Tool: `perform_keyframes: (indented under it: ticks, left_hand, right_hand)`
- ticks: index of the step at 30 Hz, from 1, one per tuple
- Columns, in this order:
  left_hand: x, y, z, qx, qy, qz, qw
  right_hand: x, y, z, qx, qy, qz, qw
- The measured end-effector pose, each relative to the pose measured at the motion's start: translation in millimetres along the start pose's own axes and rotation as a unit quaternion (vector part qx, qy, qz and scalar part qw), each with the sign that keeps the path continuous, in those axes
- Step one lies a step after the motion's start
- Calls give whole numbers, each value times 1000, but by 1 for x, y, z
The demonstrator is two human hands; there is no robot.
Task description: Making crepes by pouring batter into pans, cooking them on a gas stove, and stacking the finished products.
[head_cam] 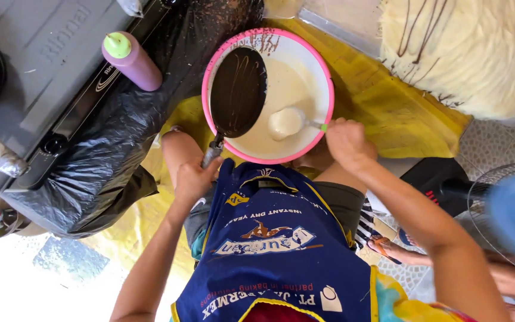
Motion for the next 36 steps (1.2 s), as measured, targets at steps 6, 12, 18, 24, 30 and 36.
perform_keyframes:
  ticks: [6,12,18,24,30,36]
  left_hand:
    - [-30,-62,1,197,-99,275,936]
    - [-33,-97,9,258,-128,288,913]
    - [23,-36,32,-87,109,-240,961]
    - [5,-69,22,-82,107,-316,939]
    - [-7,-68,14,-85,68,-349,931]
    - [66,-14,16,-97,193,-575,789]
  right_hand:
    - [-97,-82,-20,55,85,83,991]
    - [-154,-108,-31,140,243,250,927]
    - [-205,-89,-29,158,99,282,941]
    - [-255,-79,-15,149,-156,154,964]
    - [-263,-91,4,171,-216,127,953]
    - [-292,-98,18,174,-262,114,942]
Point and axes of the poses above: each hand's wrist, its own z-axis towards the middle knuckle, its own x-axis out of the palm, y = z × x, the point moved 7 cm from there along z, towards the middle knuckle, and after that the axes turned 10 degrees about -z, right-handed, at the moved point
